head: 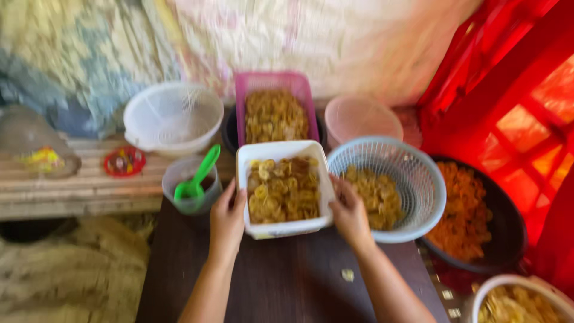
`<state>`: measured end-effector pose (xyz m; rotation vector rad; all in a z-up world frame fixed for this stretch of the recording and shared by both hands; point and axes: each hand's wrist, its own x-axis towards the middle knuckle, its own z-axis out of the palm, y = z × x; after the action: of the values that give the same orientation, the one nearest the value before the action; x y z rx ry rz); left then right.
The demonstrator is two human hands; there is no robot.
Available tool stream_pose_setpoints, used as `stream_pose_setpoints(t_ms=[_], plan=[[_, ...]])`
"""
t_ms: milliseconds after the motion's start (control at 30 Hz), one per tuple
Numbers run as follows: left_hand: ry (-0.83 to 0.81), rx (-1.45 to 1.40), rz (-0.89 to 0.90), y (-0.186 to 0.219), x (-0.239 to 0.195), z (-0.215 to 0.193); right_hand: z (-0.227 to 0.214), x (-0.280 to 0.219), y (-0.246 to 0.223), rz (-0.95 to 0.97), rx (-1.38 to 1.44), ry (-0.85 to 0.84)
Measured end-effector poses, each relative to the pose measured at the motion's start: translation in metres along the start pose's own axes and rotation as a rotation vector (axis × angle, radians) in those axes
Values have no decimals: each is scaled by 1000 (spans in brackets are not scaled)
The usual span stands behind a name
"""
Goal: The person shakes a white rectangular container filled with sliced bananas to mix them with a liquid. They then pour the contents into a blue colander and add more sliced bananas from a black bowl. Finally, they use a green scoop to add more liquid from a measuring cup into the container.
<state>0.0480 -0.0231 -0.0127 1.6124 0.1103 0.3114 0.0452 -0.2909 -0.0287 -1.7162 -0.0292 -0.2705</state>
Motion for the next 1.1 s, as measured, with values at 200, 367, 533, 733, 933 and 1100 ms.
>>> stream_pose_setpoints(t_ms=[200, 367, 533, 733, 933, 1100], plan=[[-20, 29, 145, 7, -1, -5, 5, -14, -16, -211, -6, -42], [-16, -139, 69, -5, -14, -5, 2, -27, -9, -163, -90, 41], [36, 0, 42, -18, -26, -14, 1, -26, 4, 30, -24, -42], [34, -42, 43, -13, -27, -12, -1, -25, -13, 44, -89, -47], [58, -72, 140, 3, -23, -2, -5, -18, -29, -108, -51, -115], [57, 39, 351, 10, -24, -5, 0, -39, -35, -303, -107, -19]])
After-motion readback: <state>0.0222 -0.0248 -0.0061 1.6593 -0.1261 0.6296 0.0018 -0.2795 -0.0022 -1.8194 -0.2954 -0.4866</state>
